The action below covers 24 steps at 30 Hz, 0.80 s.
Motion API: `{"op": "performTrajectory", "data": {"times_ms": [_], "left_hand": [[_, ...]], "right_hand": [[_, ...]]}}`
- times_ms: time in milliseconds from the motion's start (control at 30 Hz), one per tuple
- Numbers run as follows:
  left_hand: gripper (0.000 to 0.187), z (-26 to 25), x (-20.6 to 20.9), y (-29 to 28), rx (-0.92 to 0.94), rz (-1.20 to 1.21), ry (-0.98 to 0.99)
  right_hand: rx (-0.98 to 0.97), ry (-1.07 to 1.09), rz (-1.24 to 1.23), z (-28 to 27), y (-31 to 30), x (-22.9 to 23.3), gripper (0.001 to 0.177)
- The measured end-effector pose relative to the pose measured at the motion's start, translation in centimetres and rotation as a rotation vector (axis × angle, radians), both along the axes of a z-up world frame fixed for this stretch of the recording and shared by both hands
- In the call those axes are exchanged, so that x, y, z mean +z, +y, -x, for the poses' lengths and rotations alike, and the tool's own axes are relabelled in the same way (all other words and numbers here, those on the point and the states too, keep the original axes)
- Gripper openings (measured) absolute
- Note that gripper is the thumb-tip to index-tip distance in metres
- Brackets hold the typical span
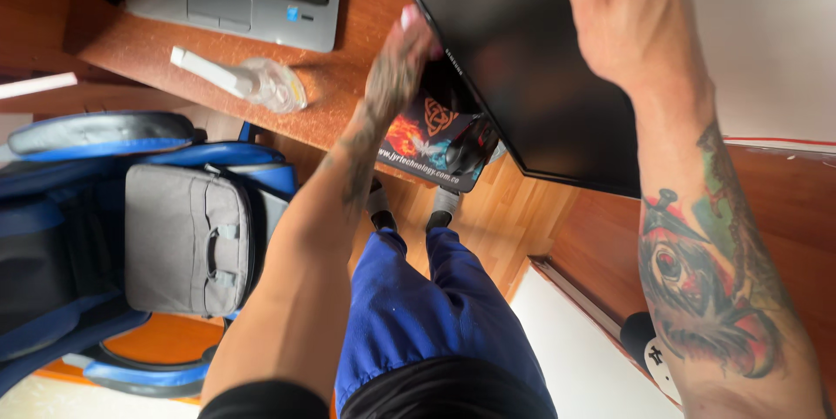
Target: The person wipes the back and edges of a computer monitor with a pink cloth, then cleans the mouse pad on the desk.
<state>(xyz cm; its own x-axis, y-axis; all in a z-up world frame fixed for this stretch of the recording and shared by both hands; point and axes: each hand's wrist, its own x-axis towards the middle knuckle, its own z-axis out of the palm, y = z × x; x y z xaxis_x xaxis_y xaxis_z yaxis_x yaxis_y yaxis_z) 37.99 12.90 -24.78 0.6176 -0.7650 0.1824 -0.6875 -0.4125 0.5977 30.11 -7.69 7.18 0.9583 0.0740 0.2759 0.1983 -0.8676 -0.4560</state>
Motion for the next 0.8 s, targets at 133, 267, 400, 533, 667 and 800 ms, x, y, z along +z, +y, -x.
{"op": "performTrajectory", "data": {"times_ms": [133, 267, 400, 533, 667, 800], "left_hand": [[0.048, -2.5, -2.0, -4.0, 0.188, -0.07, -0.349], [0.049, 3.1, -1.7, -3.1, 0.106, -0.061, 0.022], [0.055, 7.5, -0.7, -1.1, -0.016, -0.062, -0.182], [0.055, 8.4, 0.2, 1.8, -0.232, -0.125, -0.125], [0.049, 7.9, 2.8, 5.5, -0.024, 0.021, 0.112], [0.042, 10.2, 6.0, 8.3, 0.294, 0.269, 0.511]], "right_hand": [[-0.116, 0.085, -0.001, -0.3, 0.6, 0.3, 0.031], [-0.076, 0.058, 0.014, 0.0, 0.1, -0.1, 0.028], [-0.046, 0.06, -0.06, -0.3, 0.2, 0.2, 0.031], [0.0, -0.022, -0.032, -0.6, 0.3, 0.4, 0.026], [-0.049, -0.012, 0.004, -0.8, 0.7, 0.6, 0.028], [-0.018, -0.068, -0.038, -0.3, 1.9, 2.5, 0.038]]}}
